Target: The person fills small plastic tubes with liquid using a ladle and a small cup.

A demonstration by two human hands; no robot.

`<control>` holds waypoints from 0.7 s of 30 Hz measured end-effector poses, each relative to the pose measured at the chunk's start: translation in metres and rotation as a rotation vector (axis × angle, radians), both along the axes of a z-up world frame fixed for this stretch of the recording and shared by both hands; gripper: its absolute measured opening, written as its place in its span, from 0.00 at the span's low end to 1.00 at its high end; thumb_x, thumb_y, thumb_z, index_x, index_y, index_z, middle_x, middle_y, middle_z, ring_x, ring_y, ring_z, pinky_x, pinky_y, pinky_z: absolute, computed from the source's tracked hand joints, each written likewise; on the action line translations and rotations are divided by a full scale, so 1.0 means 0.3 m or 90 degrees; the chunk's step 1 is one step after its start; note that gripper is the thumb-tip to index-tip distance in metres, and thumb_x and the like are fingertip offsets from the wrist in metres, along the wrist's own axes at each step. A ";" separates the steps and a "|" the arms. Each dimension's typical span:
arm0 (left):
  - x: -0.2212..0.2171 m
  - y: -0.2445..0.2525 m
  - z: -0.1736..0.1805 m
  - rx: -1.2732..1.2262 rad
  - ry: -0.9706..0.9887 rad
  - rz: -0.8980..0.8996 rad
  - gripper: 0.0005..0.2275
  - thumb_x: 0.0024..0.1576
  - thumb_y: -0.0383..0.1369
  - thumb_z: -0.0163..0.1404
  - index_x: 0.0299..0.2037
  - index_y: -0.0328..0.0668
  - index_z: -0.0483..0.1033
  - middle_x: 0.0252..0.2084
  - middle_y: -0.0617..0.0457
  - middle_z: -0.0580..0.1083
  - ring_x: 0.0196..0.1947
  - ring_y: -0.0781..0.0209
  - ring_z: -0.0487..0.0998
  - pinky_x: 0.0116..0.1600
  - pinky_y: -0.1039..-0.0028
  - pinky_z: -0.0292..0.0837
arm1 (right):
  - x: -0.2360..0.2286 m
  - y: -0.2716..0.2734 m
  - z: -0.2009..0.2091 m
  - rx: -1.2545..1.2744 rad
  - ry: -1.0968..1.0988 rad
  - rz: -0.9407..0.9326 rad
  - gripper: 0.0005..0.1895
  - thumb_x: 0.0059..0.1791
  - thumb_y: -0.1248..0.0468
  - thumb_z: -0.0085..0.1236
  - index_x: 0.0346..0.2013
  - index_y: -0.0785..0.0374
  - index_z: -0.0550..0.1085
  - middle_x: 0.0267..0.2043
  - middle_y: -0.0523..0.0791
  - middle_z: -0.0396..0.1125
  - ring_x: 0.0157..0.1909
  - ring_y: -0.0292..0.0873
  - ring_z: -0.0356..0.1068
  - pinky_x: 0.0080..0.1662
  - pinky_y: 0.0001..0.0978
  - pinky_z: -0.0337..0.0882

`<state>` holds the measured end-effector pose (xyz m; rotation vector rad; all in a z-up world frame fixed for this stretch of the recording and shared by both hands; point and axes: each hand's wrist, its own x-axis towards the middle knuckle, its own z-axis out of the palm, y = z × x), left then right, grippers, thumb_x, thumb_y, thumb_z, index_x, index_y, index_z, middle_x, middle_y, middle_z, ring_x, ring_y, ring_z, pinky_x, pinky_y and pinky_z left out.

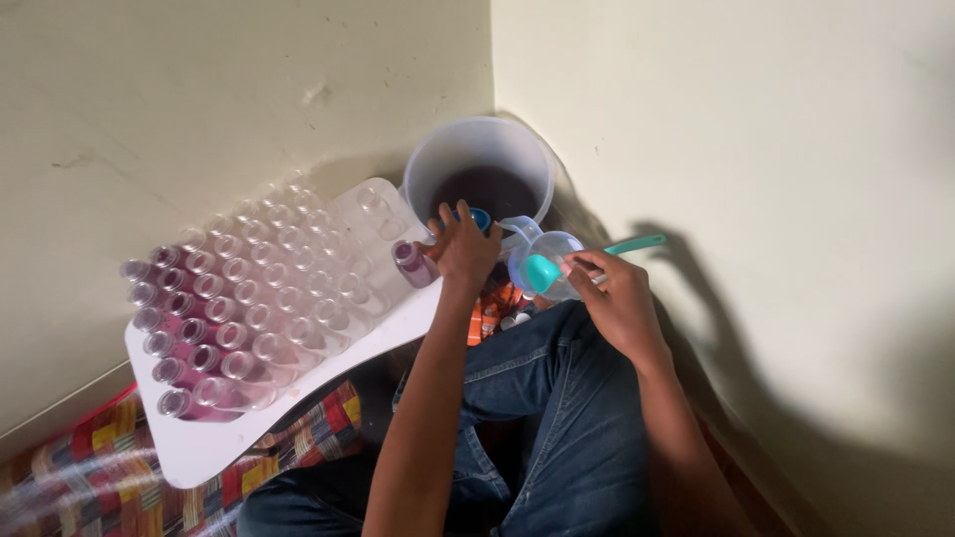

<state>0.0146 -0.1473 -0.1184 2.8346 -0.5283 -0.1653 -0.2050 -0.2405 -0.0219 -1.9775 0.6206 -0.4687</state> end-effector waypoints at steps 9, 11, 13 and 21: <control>-0.094 0.058 0.104 -0.043 -0.076 -0.038 0.33 0.61 0.50 0.46 0.73 0.41 0.54 0.76 0.42 0.50 0.76 0.39 0.48 0.68 0.30 0.47 | 0.040 0.066 0.016 -0.036 -0.028 0.028 0.14 0.55 0.60 0.58 0.51 0.64 0.80 0.44 0.62 0.74 0.45 0.63 0.76 0.38 0.49 0.78; -0.118 0.066 0.140 -0.050 -0.079 -0.043 0.33 0.61 0.49 0.48 0.72 0.41 0.55 0.76 0.41 0.51 0.76 0.39 0.49 0.70 0.33 0.48 | 0.052 0.078 0.005 -0.048 -0.015 0.024 0.14 0.54 0.59 0.60 0.50 0.63 0.80 0.44 0.60 0.75 0.45 0.60 0.77 0.38 0.48 0.78; -0.129 0.067 0.142 -0.057 -0.081 -0.049 0.32 0.60 0.47 0.49 0.72 0.41 0.57 0.76 0.41 0.52 0.76 0.40 0.49 0.71 0.37 0.50 | 0.066 0.084 -0.010 -0.060 -0.003 0.018 0.13 0.53 0.58 0.61 0.49 0.61 0.81 0.44 0.58 0.76 0.45 0.57 0.77 0.39 0.46 0.78; -0.248 0.168 0.141 -0.466 -0.290 -0.188 0.20 0.58 0.27 0.53 0.61 0.30 0.70 0.61 0.36 0.69 0.64 0.36 0.70 0.67 0.54 0.67 | 0.161 0.142 -0.032 -0.076 -0.147 0.042 0.10 0.54 0.66 0.60 0.49 0.62 0.81 0.42 0.57 0.75 0.40 0.58 0.77 0.35 0.43 0.79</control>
